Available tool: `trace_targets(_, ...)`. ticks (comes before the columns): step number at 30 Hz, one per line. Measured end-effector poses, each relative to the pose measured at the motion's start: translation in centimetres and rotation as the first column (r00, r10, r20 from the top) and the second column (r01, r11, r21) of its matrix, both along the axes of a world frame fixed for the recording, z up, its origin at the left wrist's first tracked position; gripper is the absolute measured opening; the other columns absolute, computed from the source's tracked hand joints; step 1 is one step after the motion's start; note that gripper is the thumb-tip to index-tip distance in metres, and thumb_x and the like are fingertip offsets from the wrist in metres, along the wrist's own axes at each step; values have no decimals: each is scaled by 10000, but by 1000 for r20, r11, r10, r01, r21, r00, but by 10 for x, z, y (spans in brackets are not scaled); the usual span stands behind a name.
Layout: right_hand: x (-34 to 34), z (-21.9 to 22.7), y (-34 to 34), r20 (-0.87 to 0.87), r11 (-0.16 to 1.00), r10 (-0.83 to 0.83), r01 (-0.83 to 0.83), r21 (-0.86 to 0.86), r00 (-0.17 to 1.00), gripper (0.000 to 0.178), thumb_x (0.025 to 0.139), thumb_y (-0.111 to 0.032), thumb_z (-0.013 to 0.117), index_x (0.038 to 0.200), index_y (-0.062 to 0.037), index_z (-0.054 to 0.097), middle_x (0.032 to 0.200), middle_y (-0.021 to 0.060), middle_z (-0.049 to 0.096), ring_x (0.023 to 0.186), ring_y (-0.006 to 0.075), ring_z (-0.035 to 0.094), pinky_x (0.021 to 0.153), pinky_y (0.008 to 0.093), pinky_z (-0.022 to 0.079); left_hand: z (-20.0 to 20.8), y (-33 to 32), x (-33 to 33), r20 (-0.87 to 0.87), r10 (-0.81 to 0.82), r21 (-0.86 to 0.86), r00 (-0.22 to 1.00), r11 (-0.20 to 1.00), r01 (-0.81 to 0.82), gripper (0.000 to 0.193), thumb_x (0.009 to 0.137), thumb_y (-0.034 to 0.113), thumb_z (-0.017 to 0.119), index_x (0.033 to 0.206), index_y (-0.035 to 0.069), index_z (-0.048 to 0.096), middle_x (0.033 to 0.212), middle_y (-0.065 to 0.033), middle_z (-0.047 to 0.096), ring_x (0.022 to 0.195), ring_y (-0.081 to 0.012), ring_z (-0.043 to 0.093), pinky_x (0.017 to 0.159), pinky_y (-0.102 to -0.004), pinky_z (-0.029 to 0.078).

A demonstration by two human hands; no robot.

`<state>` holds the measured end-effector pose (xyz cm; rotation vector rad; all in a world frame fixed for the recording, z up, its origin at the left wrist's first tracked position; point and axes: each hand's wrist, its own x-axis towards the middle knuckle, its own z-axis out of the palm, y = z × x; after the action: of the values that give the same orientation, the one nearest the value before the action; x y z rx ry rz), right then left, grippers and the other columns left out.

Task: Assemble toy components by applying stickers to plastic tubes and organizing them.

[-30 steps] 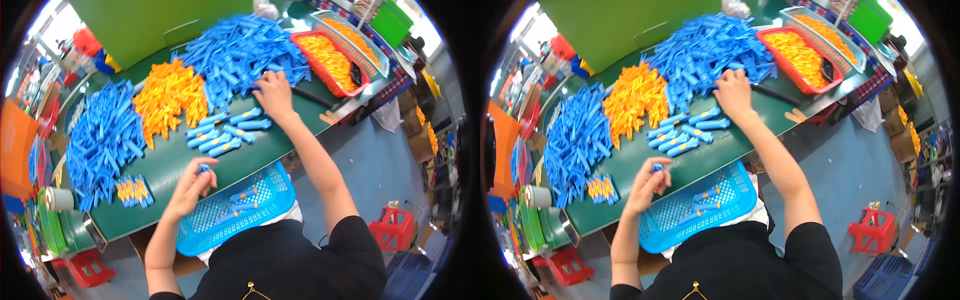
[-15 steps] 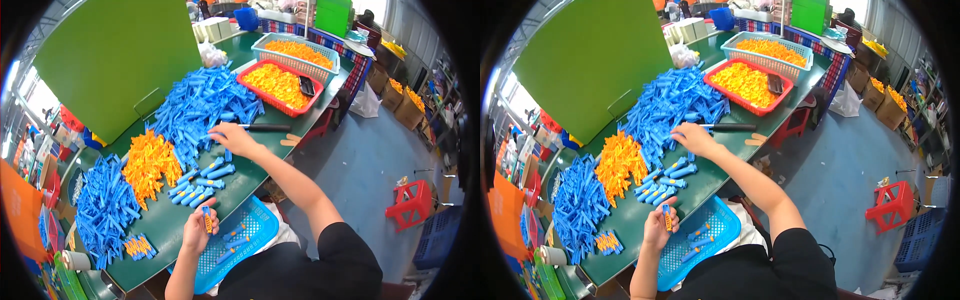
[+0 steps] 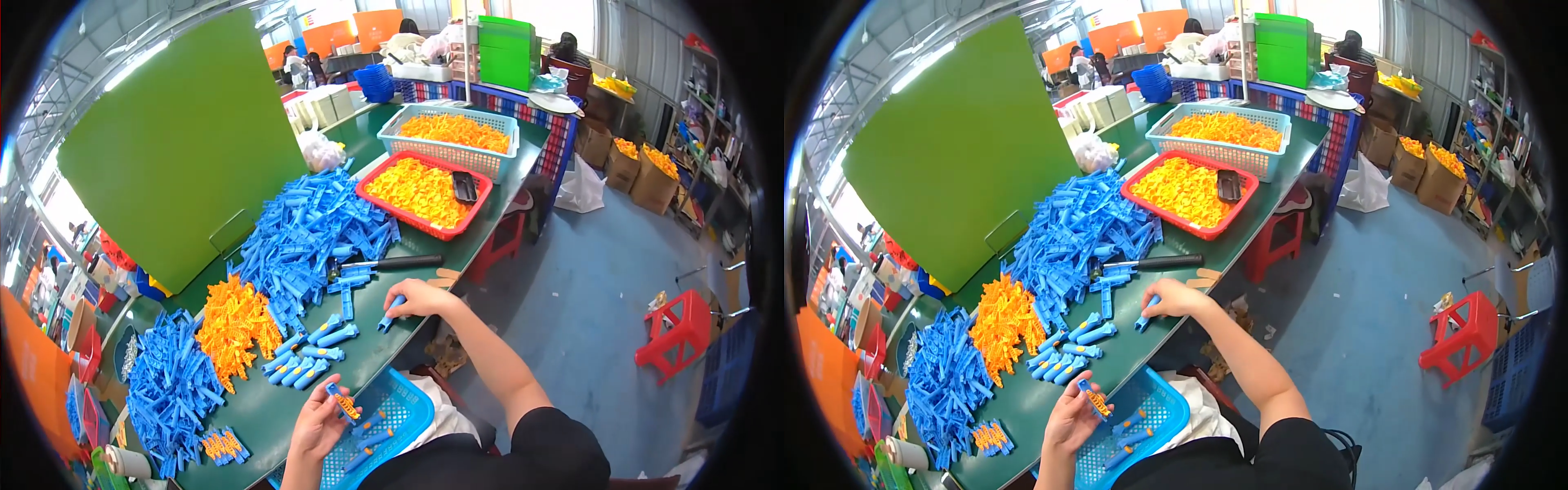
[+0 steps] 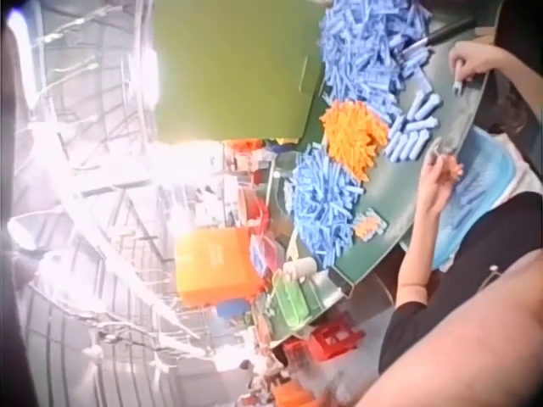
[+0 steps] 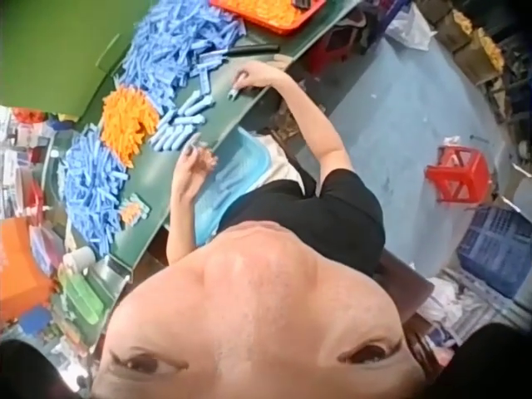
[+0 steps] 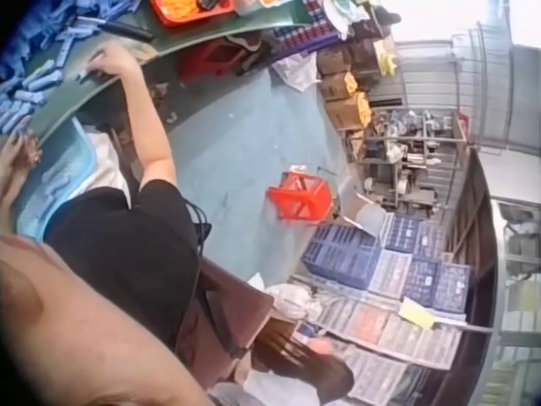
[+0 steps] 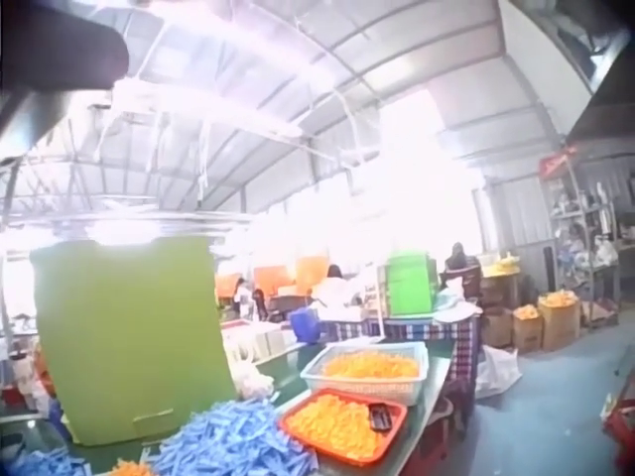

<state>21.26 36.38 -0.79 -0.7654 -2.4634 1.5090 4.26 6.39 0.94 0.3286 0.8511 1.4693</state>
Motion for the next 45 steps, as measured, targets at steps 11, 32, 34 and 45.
trace_targets(11, -40, -15, -57, -311, 574, -372, 480, 663, 874, 383, 799, 49, 558, 1166, -55, 584, 1149, 189, 494, 1048, 368, 527, 896, 431, 473, -7, 6, 15, -87, 132, -96, 987, 985, -140, 282, 906, 110, 651, 1171, 73, 562, 1075, -89, 669, 945, -223, 676, 791, -370, 581)
trace_targets(32, 1, -22, -70, -344, 530, -289, 448, 720, 893, 326, 811, -49, 669, 1137, -64, 673, 883, 140, 554, 819, 319, 532, 733, 397, 462, -23, -17, 22, -160, 351, 24, 922, 936, -352, 356, 869, 69, 675, 1193, -3, 547, 1083, -98, 621, 990, -212, 629, 852, -384, 540)
trace_targets(34, -9, 5, -109, -438, 879, -225, 375, 293, 871, 391, 876, -34, 647, 1266, -36, 614, 875, 66, 551, 834, 159, 556, 738, 251, 441, -20, -12, 16, -201, 425, 110, 883, 905, -410, 362, 881, 37, 662, 1219, -13, 544, 1116, -106, 623, 1006, -210, 628, 870, -351, 533)
trace_targets(45, -58, 11, -210, -497, 938, -82, -102, -333, 864, 352, 946, -33, 584, 1297, -2, 584, 990, 34, 543, 901, 85, 537, 787, 208, 449, -21, -23, 9, -238, 632, 247, 738, 774, -583, 307, 844, 3, 714, 1140, 21, 636, 1043, -53, 668, 963, -121, 619, 823, -280, 532)
